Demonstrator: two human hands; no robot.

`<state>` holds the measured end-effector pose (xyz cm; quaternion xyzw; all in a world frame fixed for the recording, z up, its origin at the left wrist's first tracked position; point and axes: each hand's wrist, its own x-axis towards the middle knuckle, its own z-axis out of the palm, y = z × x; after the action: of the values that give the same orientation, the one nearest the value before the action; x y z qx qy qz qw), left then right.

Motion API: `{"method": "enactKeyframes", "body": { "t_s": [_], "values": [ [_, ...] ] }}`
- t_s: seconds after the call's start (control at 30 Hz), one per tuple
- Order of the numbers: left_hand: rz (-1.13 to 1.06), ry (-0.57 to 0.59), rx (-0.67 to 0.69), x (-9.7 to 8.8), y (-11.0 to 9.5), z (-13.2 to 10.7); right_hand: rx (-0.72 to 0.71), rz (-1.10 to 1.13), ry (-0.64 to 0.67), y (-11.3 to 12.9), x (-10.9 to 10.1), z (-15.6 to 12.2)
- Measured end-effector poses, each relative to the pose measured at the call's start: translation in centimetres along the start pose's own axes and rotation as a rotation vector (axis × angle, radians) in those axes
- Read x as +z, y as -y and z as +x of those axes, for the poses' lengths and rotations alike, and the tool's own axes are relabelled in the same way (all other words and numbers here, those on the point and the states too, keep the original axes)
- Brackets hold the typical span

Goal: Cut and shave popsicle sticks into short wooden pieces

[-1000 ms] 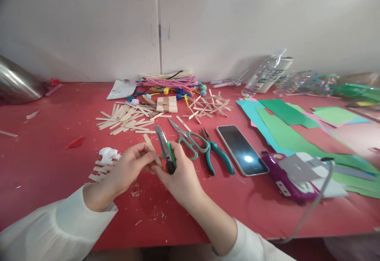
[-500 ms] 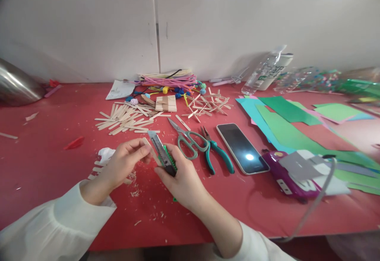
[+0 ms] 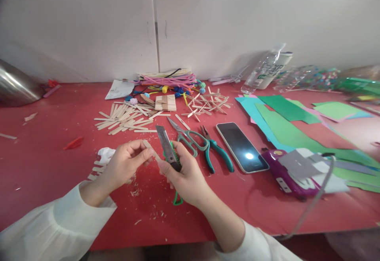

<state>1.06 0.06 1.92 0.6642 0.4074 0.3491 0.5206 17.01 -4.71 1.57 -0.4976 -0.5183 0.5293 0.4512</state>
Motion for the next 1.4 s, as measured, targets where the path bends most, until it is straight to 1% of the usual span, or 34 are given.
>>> {"method": "enactKeyframes", "body": {
  "t_s": [0.1, 0.17, 0.2, 0.27, 0.37, 0.43, 0.53, 0.6, 0.67, 0.77, 0.83, 0.93, 1.03, 1.13, 1.2, 1.27, 1.33, 1.4],
  "values": [
    [-0.056, 0.026, -0.031, 0.0, 0.0, 0.0, 0.007, 0.018, 0.013, 0.2, 0.0, -0.1],
    [-0.078, 0.050, -0.077, 0.0, 0.0, 0.0, 0.014, 0.002, 0.029, 0.2, 0.0, -0.2],
    [-0.076, 0.044, -0.103, 0.0, 0.0, 0.0, 0.013, -0.024, 0.026, 0.1, 0.0, -0.2],
    [-0.057, -0.014, -0.149, 0.1, 0.0, 0.0, -0.023, -0.129, -0.024, -0.3, 0.1, -0.1],
    [-0.042, -0.122, -0.203, 0.4, 0.1, -0.1, -0.159, -0.367, -0.189, -0.9, 0.2, 0.0],
    [-0.038, -0.127, -0.232, 0.4, 0.2, 0.0, -0.220, -0.451, -0.253, -1.2, 0.3, 0.0],
    [-0.016, -0.063, -0.258, 0.1, 0.4, 0.4, -0.210, -0.442, -0.265, -1.3, 0.1, 0.0],
    [0.035, -0.054, -0.217, -0.5, 0.4, 0.6, -0.204, -0.437, -0.260, -1.1, -0.1, 0.0],
    [0.149, -0.048, -0.103, -1.0, 0.2, 0.7, -0.207, -0.450, -0.236, -0.8, -0.4, 0.1],
    [0.384, 0.046, 0.083, -1.6, -0.1, 0.7, -0.192, -0.471, -0.189, -0.6, -0.7, 0.2],
    [0.484, 0.117, 0.141, -1.7, -0.2, 0.6, -0.187, -0.479, -0.175, -0.5, -1.0, 0.2],
    [0.536, 0.185, 0.165, -1.5, 0.0, 0.5, -0.179, -0.491, -0.180, -0.7, -1.3, 0.4],
    [0.579, 0.214, 0.153, -1.2, 0.1, 0.4, -0.164, -0.509, -0.200, -0.9, -1.5, 0.5],
    [0.660, 0.193, 0.118, -0.9, 0.1, 0.3, -0.137, -0.536, -0.226, -1.1, -1.6, 0.8],
    [0.733, 0.159, 0.095, -0.8, 0.2, 0.3, -0.119, -0.578, -0.270, -1.2, -1.7, 0.9],
    [0.796, 0.130, 0.086, -0.7, 0.3, 0.2, -0.146, -0.631, -0.301, -1.4, -1.8, 0.9],
    [0.815, 0.117, 0.095, -0.6, 0.6, 0.2, -0.191, -0.691, -0.274, -1.4, -1.8, 0.4],
    [0.791, 0.117, 0.110, -0.6, 0.9, 0.2, -0.225, -0.767, -0.206, -1.5, -1.6, -0.5]
  ]
}}
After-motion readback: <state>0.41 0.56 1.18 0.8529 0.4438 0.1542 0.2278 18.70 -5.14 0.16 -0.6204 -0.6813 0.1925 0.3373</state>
